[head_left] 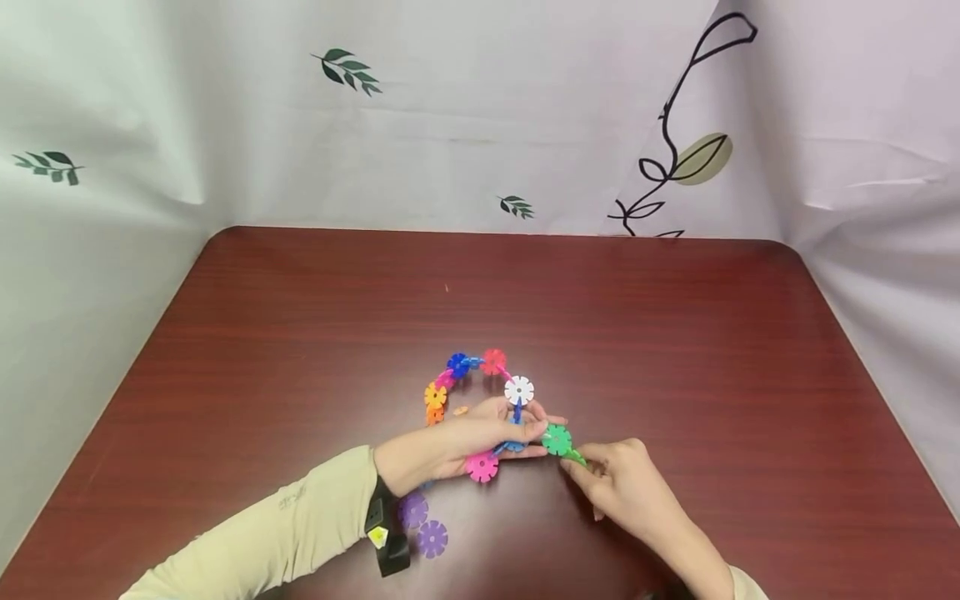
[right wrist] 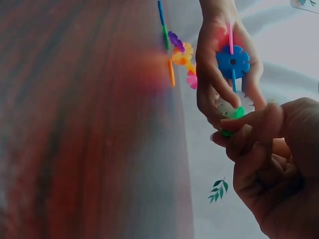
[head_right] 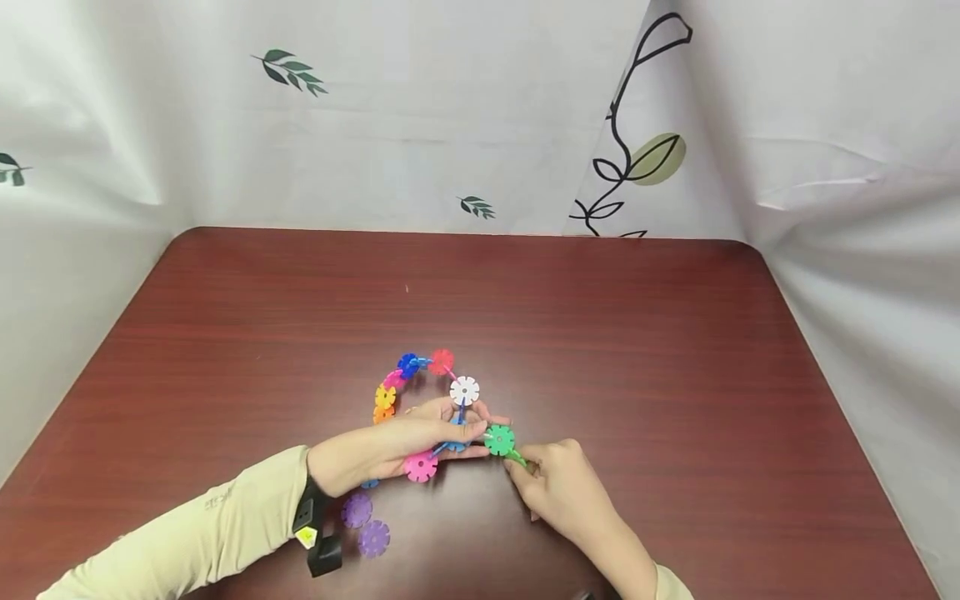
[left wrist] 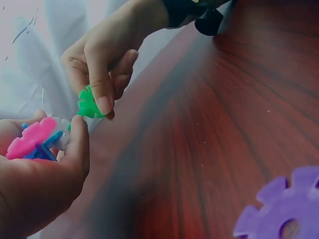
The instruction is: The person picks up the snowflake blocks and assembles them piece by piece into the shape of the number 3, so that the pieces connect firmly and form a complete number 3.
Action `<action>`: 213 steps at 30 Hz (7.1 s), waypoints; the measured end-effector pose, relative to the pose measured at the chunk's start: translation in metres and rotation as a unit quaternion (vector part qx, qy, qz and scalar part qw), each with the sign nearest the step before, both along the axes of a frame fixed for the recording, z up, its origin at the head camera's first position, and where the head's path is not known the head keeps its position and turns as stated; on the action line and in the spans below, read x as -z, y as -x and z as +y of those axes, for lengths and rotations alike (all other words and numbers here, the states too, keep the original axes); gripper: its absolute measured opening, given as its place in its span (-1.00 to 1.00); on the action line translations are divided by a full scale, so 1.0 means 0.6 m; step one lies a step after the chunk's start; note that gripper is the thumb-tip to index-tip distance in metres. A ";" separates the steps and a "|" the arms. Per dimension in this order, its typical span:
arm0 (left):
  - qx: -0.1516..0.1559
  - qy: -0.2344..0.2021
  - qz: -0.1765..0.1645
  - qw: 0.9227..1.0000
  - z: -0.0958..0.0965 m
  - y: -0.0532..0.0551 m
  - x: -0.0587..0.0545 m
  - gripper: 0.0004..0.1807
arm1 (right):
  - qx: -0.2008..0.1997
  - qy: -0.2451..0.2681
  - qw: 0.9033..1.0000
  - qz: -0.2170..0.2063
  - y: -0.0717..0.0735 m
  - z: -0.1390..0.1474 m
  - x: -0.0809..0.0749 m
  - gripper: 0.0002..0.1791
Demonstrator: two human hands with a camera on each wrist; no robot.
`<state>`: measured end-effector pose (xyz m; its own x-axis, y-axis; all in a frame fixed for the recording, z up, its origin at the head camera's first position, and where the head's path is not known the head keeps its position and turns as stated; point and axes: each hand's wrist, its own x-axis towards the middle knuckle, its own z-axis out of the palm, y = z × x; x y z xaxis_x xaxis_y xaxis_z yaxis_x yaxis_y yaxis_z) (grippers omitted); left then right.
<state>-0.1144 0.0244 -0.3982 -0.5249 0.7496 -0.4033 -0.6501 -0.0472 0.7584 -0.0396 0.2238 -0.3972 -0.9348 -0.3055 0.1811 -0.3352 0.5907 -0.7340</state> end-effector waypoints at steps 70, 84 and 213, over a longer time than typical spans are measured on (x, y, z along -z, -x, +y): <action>0.014 0.020 0.048 0.999 -0.033 0.012 -0.026 -0.81 | 0.023 0.081 0.988 0.132 -0.003 -0.051 0.008 -0.81; -0.016 0.023 0.079 0.996 -0.038 0.017 -0.039 -0.81 | 0.055 0.069 0.983 0.164 -0.011 -0.049 0.010 -0.67; 0.000 0.052 -0.001 0.999 -0.035 0.019 0.014 -0.78 | -0.168 -0.355 0.905 0.166 -0.049 -0.241 0.012 -0.55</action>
